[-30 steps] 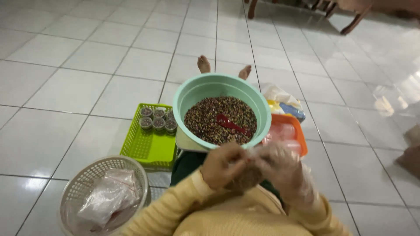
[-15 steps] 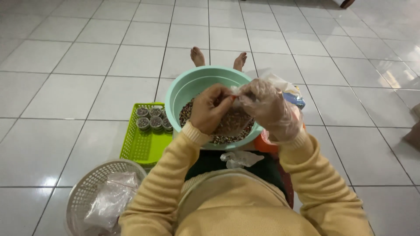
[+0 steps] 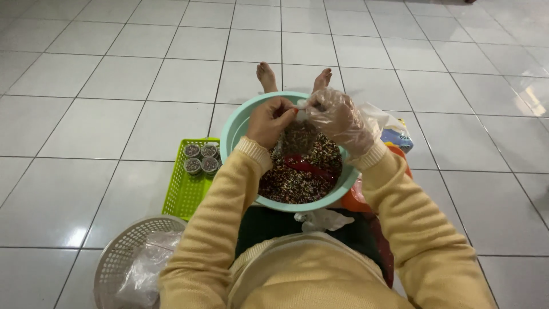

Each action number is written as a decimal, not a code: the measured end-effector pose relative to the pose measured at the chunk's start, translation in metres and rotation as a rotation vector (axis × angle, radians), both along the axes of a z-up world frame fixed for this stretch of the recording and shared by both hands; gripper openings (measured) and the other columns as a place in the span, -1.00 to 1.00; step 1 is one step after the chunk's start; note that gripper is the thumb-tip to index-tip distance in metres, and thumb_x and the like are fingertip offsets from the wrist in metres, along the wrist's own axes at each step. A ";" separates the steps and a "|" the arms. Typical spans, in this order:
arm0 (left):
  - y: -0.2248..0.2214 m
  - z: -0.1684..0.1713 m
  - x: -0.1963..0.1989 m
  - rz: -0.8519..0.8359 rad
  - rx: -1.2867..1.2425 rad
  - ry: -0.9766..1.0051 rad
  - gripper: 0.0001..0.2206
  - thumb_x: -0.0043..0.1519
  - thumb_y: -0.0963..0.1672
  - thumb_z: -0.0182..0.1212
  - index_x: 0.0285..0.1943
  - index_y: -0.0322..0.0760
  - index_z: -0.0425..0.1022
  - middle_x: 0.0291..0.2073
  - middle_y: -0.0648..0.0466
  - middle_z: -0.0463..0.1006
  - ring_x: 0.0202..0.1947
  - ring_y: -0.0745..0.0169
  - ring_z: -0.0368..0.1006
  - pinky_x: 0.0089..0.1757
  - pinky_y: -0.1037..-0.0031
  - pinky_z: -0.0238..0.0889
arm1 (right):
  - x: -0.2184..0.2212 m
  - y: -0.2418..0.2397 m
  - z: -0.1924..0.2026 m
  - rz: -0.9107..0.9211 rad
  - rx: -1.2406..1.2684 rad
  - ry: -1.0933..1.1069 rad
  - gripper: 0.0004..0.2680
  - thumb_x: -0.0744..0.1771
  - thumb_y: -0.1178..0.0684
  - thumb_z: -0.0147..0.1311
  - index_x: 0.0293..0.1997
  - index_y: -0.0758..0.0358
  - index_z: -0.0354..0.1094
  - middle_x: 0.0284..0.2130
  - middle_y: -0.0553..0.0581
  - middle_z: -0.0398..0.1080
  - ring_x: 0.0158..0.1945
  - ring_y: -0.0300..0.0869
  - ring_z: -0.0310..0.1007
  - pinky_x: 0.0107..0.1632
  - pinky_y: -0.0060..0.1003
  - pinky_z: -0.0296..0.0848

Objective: Filling small plastic bags with chocolate sprinkles using a spoon

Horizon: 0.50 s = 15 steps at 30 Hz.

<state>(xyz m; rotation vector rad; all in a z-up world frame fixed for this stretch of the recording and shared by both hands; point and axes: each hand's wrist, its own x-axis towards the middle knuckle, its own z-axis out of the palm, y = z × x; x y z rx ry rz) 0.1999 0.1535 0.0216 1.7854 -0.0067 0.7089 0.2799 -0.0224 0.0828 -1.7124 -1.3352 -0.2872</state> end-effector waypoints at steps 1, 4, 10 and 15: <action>0.003 0.000 0.004 0.003 0.000 0.002 -0.91 0.18 -0.10 0.34 -0.21 -0.14 0.62 -0.49 0.07 0.61 -0.41 0.26 0.55 -0.31 0.43 0.39 | 0.003 0.003 0.005 0.003 0.000 0.002 -0.90 0.37 0.21 0.09 -0.36 0.34 0.38 -0.59 0.15 0.37 -0.53 -0.10 0.41 -0.40 -0.27 0.45; 0.011 -0.003 0.017 0.041 0.064 0.026 -0.93 0.20 -0.11 0.31 -0.21 -0.11 0.62 -0.48 0.04 0.62 -0.36 0.11 0.58 -0.26 0.36 0.41 | 0.019 0.011 0.009 0.027 -0.080 0.018 -0.90 0.36 0.21 0.11 -0.36 0.40 0.40 -0.56 0.23 0.41 -0.47 -0.03 0.46 -0.29 -0.14 0.54; 0.016 -0.003 0.025 0.062 0.098 0.095 -0.92 0.19 -0.07 0.29 -0.19 -0.01 0.62 -0.44 0.08 0.64 -0.28 0.07 0.61 -0.19 0.29 0.45 | 0.062 0.032 -0.036 -0.190 -0.213 -0.124 -0.91 0.37 0.15 0.06 -0.23 0.39 0.32 -0.43 0.24 0.34 -0.34 -0.03 0.37 -0.18 -0.12 0.44; 0.025 -0.015 0.027 0.074 0.135 0.122 -0.86 0.20 -0.01 0.30 -0.14 0.00 0.63 -0.35 -0.03 0.66 -0.17 -0.15 0.59 -0.13 0.13 0.42 | 0.097 0.045 -0.072 -0.453 -0.377 -0.302 -0.84 0.37 0.08 0.00 -0.08 0.39 0.22 -0.26 0.26 0.26 -0.18 -0.02 0.26 -0.05 -0.09 0.33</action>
